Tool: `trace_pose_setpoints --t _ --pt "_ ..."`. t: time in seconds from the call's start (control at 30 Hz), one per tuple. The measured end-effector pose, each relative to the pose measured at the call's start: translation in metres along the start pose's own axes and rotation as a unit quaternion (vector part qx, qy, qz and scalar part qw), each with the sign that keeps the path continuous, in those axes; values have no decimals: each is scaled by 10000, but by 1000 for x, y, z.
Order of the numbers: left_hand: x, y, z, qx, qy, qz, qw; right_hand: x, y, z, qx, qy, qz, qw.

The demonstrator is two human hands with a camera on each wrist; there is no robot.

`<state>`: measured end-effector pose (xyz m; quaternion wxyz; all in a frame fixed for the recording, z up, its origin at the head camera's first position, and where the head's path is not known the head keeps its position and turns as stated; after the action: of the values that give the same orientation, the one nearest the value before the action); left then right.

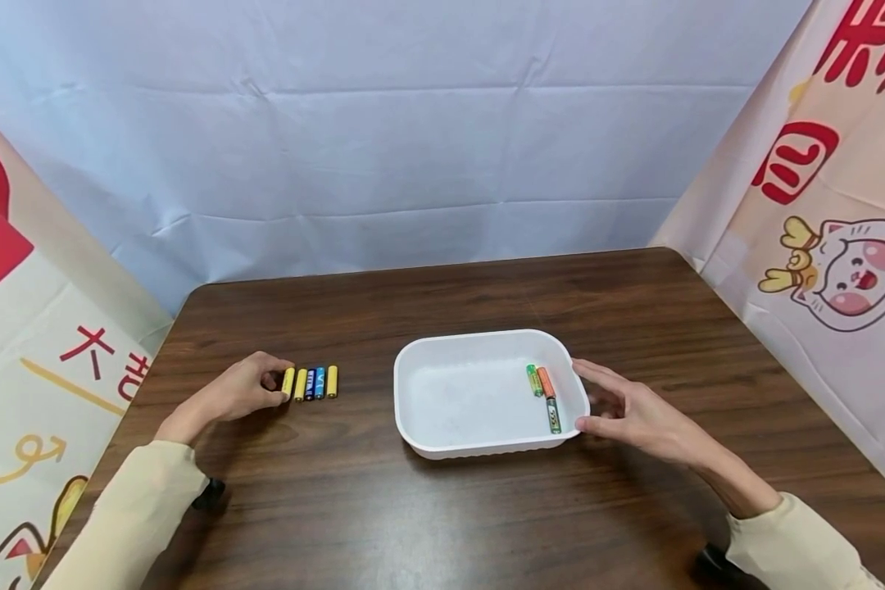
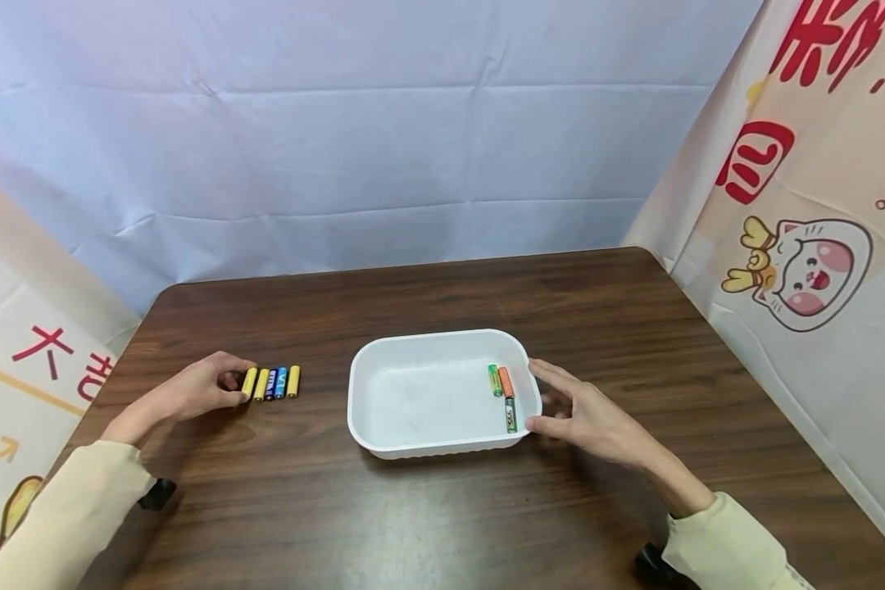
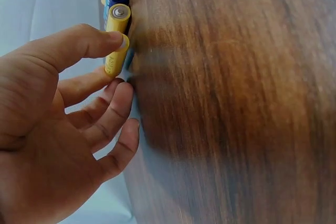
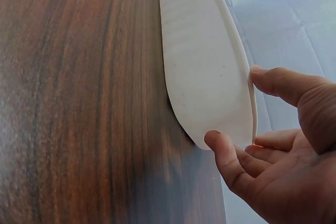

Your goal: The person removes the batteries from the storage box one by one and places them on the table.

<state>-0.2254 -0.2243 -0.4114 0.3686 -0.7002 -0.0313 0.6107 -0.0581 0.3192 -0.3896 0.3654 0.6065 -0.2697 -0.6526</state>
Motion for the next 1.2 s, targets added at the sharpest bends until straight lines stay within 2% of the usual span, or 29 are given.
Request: trace_pose_setpoints --t 0.3,0.63,0.93,1.07,1.2 --pt "3 -2 1 -133 -43 110 9998 0 -1 0 -36 -7 79 10000" --pt "4 -4 1 -240 -15 -15 9997 0 0 0 -136 20 215 9997" --pt "-4 -3 -1 -332 142 -216 9991 0 -1 0 -133 25 250 9996" --pt "-10 -3 -4 -273 -18 -209 9994 0 -1 0 -206 -3 201 9996" --pt "-13 -9 -5 -137 -384 -154 9990 0 -1 0 -250 -15 202 9995"
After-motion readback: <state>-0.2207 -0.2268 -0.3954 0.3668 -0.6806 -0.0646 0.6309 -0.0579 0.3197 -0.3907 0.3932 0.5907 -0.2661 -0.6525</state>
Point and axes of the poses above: each hand's wrist, its own z-axis towards the middle knuckle, its own x-axis out of the palm, y = z × x, the point moved 1 cm from there along z, towards the middle knuckle, and after that the axes turned 12 degrees about -y, right-handed, at the moved point
